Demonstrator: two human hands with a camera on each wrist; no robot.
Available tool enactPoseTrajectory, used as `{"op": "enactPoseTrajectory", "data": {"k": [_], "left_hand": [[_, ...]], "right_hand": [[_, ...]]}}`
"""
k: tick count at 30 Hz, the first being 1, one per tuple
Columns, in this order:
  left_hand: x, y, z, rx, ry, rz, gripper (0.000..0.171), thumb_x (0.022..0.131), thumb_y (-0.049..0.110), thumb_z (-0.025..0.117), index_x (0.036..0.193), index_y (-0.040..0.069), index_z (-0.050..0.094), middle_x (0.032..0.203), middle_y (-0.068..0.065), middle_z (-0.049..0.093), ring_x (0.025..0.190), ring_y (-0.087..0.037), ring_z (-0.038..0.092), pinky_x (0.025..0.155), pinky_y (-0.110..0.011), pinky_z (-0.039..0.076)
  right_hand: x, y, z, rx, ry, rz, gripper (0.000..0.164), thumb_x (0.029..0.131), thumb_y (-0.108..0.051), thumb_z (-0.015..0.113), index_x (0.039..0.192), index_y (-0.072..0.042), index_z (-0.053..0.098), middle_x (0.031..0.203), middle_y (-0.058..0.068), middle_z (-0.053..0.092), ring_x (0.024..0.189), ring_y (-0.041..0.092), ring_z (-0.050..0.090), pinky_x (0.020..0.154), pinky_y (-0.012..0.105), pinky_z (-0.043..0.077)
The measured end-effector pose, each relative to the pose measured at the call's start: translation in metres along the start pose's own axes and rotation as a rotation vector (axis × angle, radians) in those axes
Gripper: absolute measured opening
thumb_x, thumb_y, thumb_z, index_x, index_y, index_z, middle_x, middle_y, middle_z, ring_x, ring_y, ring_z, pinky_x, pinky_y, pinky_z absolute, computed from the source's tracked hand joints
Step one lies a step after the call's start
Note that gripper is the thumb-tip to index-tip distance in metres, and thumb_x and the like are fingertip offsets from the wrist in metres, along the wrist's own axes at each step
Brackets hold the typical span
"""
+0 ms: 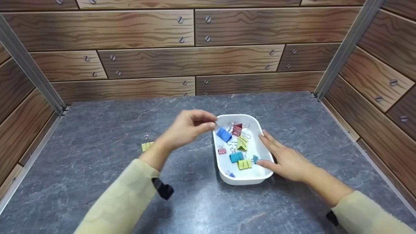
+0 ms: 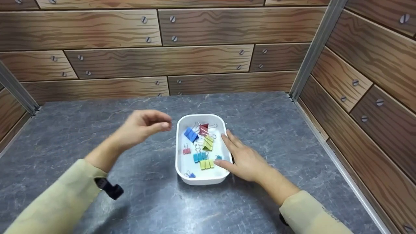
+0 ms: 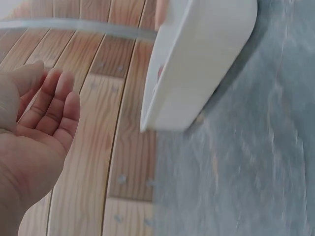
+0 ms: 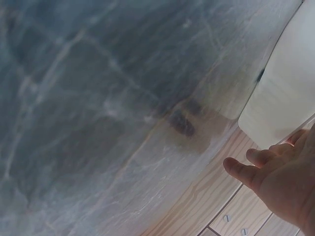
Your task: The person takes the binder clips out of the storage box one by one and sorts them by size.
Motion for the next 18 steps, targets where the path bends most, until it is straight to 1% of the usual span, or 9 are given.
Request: {"op": "enactPoseTrajectory", "data": {"k": [6,10,15,17,18], "left_hand": [[0.014,-0.006,0.042,-0.057,-0.082,0.018,0.021,0.098,0.007,0.074,0.119,0.003,0.077,0.110,-0.008,0.077,0.097,-0.027,0.072,0.086,-0.034,0.060],[0.021,-0.013,0.066,-0.060,-0.114,0.028,0.019,0.099,0.005,0.074,0.117,0.001,0.077,0.111,-0.010,0.077,0.094,-0.015,0.071,0.088,-0.031,0.059],[0.025,-0.024,0.088,-0.119,-0.156,0.009,0.018,0.099,0.000,0.072,0.115,-0.005,0.075,0.105,-0.014,0.076,0.089,-0.011,0.071,0.090,-0.035,0.061],[0.028,-0.027,0.093,-0.131,-0.162,0.003,0.017,0.099,0.000,0.071,0.115,-0.006,0.075,0.104,-0.013,0.076,0.088,-0.010,0.070,0.089,-0.034,0.061],[0.029,-0.028,0.094,-0.124,-0.161,0.002,0.017,0.099,0.000,0.071,0.115,-0.006,0.075,0.103,-0.012,0.076,0.088,-0.009,0.070,0.088,-0.032,0.061]], "right_hand": [[0.000,0.000,0.000,0.004,-0.004,0.001,0.093,0.103,-0.068,0.053,0.170,-0.013,0.022,0.176,0.013,0.015,0.146,0.049,0.042,0.111,0.068,0.041],[0.000,0.001,0.000,0.008,-0.001,-0.001,0.092,0.103,-0.067,0.054,0.170,-0.014,0.021,0.176,0.013,0.014,0.145,0.050,0.043,0.111,0.068,0.041],[-0.002,0.001,0.001,0.010,0.015,-0.015,0.090,0.103,-0.065,0.055,0.170,-0.013,0.023,0.176,0.013,0.017,0.143,0.050,0.046,0.109,0.068,0.043],[-0.001,0.001,0.001,0.008,0.021,-0.023,0.090,0.103,-0.064,0.055,0.170,-0.013,0.023,0.176,0.013,0.017,0.142,0.050,0.047,0.109,0.068,0.043],[-0.001,0.001,0.001,0.008,0.023,-0.026,0.090,0.104,-0.064,0.055,0.170,-0.013,0.023,0.176,0.013,0.017,0.142,0.050,0.047,0.109,0.068,0.043]]}}
Point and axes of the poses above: each hand's wrist, its own x-axis towards the middle knuckle, its own z-axis out of the palm, y = z × x, the point moved 2 cm from there along x, towards the middle knuckle
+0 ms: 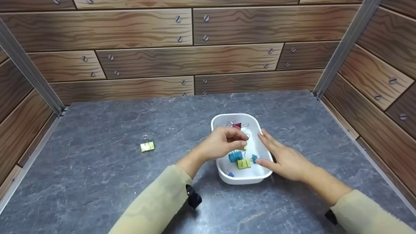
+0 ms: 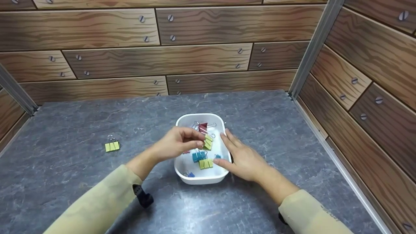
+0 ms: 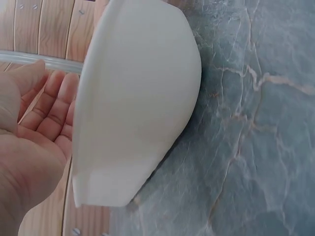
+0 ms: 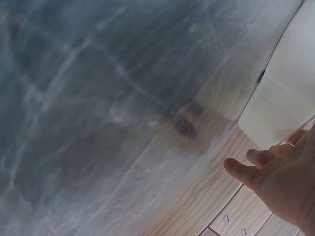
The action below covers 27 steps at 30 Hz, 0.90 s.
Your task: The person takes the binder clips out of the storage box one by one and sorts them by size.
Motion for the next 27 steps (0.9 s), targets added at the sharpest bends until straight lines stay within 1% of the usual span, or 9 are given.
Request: {"op": "enactPoseTrajectory", "data": {"k": [2,5,12,14,20,24,27], "left_hand": [[0.002,-0.002,0.002,0.031,0.002,0.002,0.016,0.099,0.001,0.072,0.114,-0.004,0.076,0.102,-0.010,0.076,0.087,-0.007,0.068,0.086,-0.027,0.060],[0.006,-0.006,0.004,0.061,0.001,0.004,0.015,0.099,0.002,0.072,0.113,-0.003,0.077,0.101,-0.008,0.076,0.087,-0.006,0.066,0.085,-0.023,0.058],[0.012,-0.012,0.004,0.063,-0.005,-0.022,0.014,0.099,-0.001,0.072,0.112,-0.004,0.076,0.101,-0.009,0.075,0.087,-0.008,0.067,0.084,-0.025,0.059],[0.013,-0.013,0.004,0.077,-0.008,-0.032,0.014,0.099,-0.001,0.072,0.112,-0.003,0.076,0.101,-0.010,0.075,0.087,-0.009,0.067,0.084,-0.026,0.060],[0.015,-0.013,0.002,0.209,-0.040,-0.041,0.014,0.099,0.004,0.073,0.112,0.000,0.078,0.103,-0.009,0.076,0.090,-0.007,0.066,0.086,-0.023,0.056],[0.016,-0.012,0.000,0.259,-0.055,-0.072,0.014,0.099,0.005,0.074,0.113,0.002,0.078,0.100,-0.004,0.076,0.091,-0.007,0.065,0.086,-0.023,0.055],[0.017,-0.011,0.000,0.316,-0.070,-0.090,0.017,0.099,0.007,0.075,0.115,0.002,0.078,0.103,-0.002,0.077,0.092,-0.007,0.065,0.088,-0.025,0.055]], "right_hand": [[-0.001,0.000,0.000,0.000,0.000,-0.001,0.090,0.104,-0.065,0.055,0.170,-0.013,0.023,0.176,0.013,0.017,0.142,0.050,0.047,0.109,0.068,0.043],[-0.001,0.000,0.001,0.003,-0.004,0.004,0.090,0.103,-0.066,0.054,0.170,-0.014,0.023,0.176,0.012,0.016,0.142,0.050,0.047,0.109,0.068,0.043],[-0.001,0.000,0.001,0.007,-0.013,0.013,0.090,0.104,-0.066,0.053,0.170,-0.014,0.021,0.176,0.012,0.015,0.144,0.049,0.044,0.111,0.067,0.041],[-0.001,0.000,0.001,0.007,-0.014,0.013,0.091,0.103,-0.067,0.053,0.170,-0.014,0.021,0.176,0.012,0.015,0.144,0.049,0.044,0.111,0.067,0.041],[-0.002,0.001,0.001,0.005,-0.008,0.012,0.091,0.103,-0.066,0.055,0.170,-0.014,0.022,0.176,0.012,0.015,0.142,0.049,0.047,0.110,0.067,0.043],[-0.001,0.001,0.001,0.004,-0.008,0.011,0.091,0.103,-0.067,0.054,0.170,-0.014,0.022,0.176,0.011,0.015,0.142,0.048,0.047,0.110,0.066,0.043],[-0.001,0.000,0.000,0.003,-0.009,0.014,0.090,0.103,-0.066,0.054,0.170,-0.015,0.022,0.176,0.010,0.015,0.142,0.048,0.048,0.110,0.067,0.043]]}}
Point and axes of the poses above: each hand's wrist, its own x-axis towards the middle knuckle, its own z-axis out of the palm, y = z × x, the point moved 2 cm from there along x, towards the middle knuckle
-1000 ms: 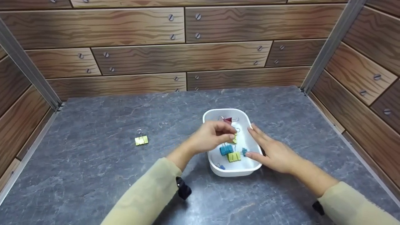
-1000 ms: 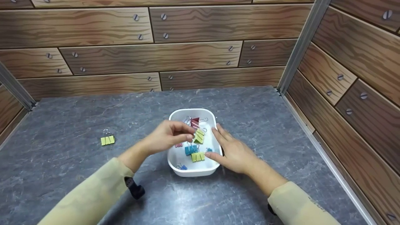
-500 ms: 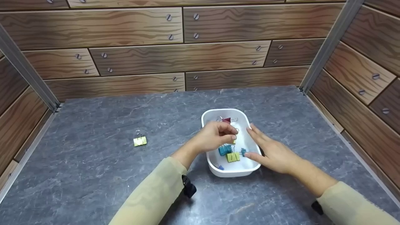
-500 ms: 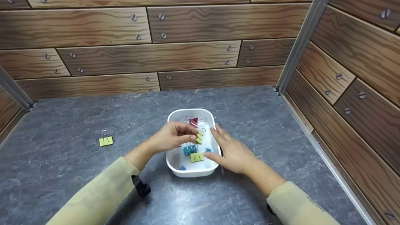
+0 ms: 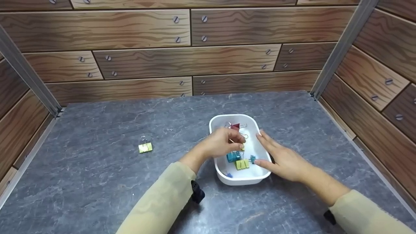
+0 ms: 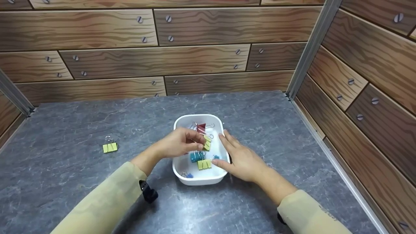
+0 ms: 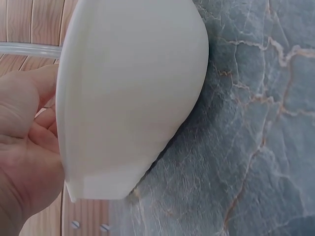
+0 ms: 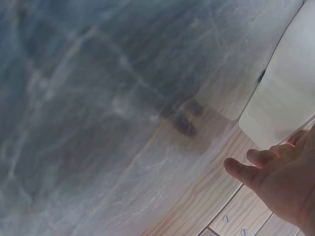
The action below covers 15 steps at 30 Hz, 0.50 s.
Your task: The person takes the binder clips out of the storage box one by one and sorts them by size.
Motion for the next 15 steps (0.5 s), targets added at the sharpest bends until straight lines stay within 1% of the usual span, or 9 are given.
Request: {"op": "enactPoseTrajectory", "data": {"k": [4,6,10,15], "left_hand": [[0.0017,-0.0002,0.0022,0.106,-0.035,-0.011,0.022,0.100,0.011,0.075,0.120,0.002,0.078,0.110,-0.002,0.078,0.097,-0.008,0.067,0.092,-0.025,0.055],[0.0025,-0.0004,0.0035,0.143,-0.051,-0.017,0.023,0.100,0.012,0.075,0.121,0.002,0.077,0.111,-0.002,0.078,0.100,-0.008,0.068,0.093,-0.024,0.055],[0.0036,-0.0011,0.0060,0.179,-0.070,-0.026,0.022,0.100,0.012,0.075,0.121,0.003,0.078,0.112,-0.002,0.078,0.103,-0.009,0.069,0.094,-0.024,0.055],[0.0039,-0.0007,0.0079,0.203,-0.081,-0.018,0.021,0.100,0.011,0.075,0.119,0.003,0.078,0.111,-0.002,0.078,0.101,-0.008,0.069,0.091,-0.023,0.055]], "right_hand": [[-0.0002,-0.0003,0.0006,-0.002,0.001,0.000,0.089,0.104,-0.064,0.055,0.170,-0.015,0.023,0.176,0.011,0.016,0.141,0.048,0.049,0.108,0.068,0.044],[-0.0002,-0.0002,0.0008,-0.003,0.001,0.002,0.089,0.104,-0.064,0.055,0.170,-0.015,0.022,0.176,0.011,0.016,0.141,0.048,0.049,0.107,0.068,0.045],[-0.0001,0.0000,0.0005,-0.002,0.005,-0.002,0.089,0.104,-0.065,0.055,0.170,-0.014,0.023,0.176,0.011,0.016,0.140,0.048,0.050,0.107,0.067,0.045],[0.0004,0.0006,0.0006,-0.004,0.012,-0.013,0.088,0.104,-0.063,0.056,0.170,-0.014,0.023,0.176,0.012,0.017,0.140,0.049,0.049,0.108,0.066,0.045]]}}
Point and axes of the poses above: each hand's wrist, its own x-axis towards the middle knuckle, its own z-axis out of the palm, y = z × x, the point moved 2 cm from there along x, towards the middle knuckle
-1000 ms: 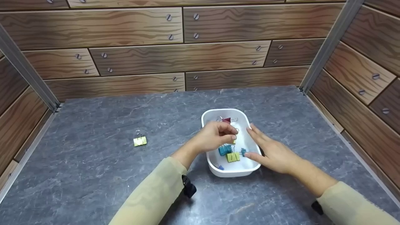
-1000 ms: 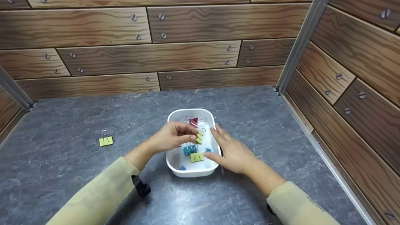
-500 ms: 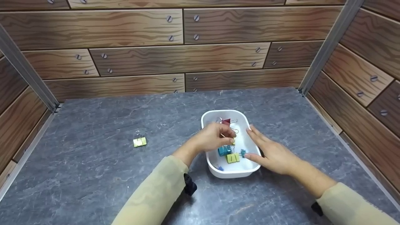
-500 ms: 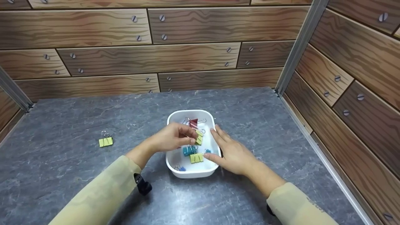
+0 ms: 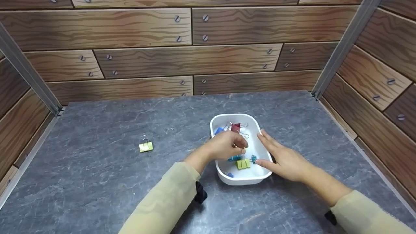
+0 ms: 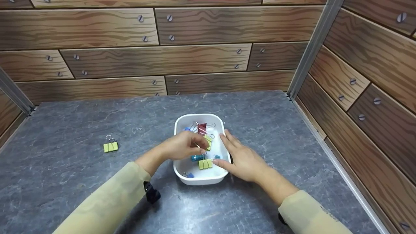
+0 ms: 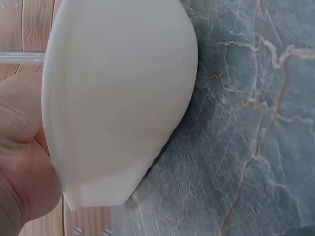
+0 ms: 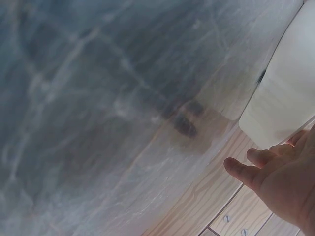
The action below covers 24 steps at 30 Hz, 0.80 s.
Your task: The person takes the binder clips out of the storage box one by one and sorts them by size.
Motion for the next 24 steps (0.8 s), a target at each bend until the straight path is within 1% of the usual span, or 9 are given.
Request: {"op": "enactPoseTrajectory", "data": {"k": [7,13,18,24], "left_hand": [[0.0007,0.0010,0.0011,0.034,-0.020,0.011,0.019,0.100,0.010,0.074,0.117,0.003,0.078,0.109,-0.002,0.079,0.097,-0.008,0.069,0.088,-0.022,0.055],[0.0003,0.0010,0.0033,0.050,-0.018,0.029,0.018,0.098,0.007,0.076,0.115,0.002,0.079,0.104,-0.004,0.079,0.096,-0.008,0.070,0.087,-0.021,0.054],[0.0004,0.0018,0.0036,0.081,-0.035,0.043,0.020,0.095,0.003,0.077,0.115,0.002,0.078,0.099,-0.006,0.078,0.087,-0.008,0.066,0.081,-0.020,0.052],[0.0013,0.0034,0.0032,0.106,-0.055,0.029,0.021,0.095,0.003,0.077,0.116,0.003,0.079,0.098,-0.005,0.078,0.086,-0.007,0.063,0.079,-0.020,0.052]], "right_hand": [[-0.0017,-0.0010,-0.0007,-0.003,0.004,-0.009,0.086,0.105,-0.060,0.057,0.170,-0.014,0.024,0.176,0.013,0.018,0.139,0.050,0.051,0.106,0.067,0.046],[-0.0017,-0.0018,-0.0003,-0.005,0.008,-0.014,0.086,0.105,-0.059,0.057,0.170,-0.013,0.025,0.175,0.013,0.019,0.138,0.050,0.051,0.106,0.067,0.046],[-0.0015,-0.0025,-0.0003,-0.002,0.013,-0.026,0.085,0.105,-0.057,0.058,0.169,-0.012,0.025,0.175,0.014,0.019,0.138,0.049,0.052,0.106,0.066,0.047],[-0.0007,-0.0022,-0.0014,-0.003,0.011,-0.024,0.086,0.105,-0.057,0.058,0.169,-0.012,0.024,0.175,0.015,0.019,0.140,0.049,0.050,0.107,0.066,0.046]]}}
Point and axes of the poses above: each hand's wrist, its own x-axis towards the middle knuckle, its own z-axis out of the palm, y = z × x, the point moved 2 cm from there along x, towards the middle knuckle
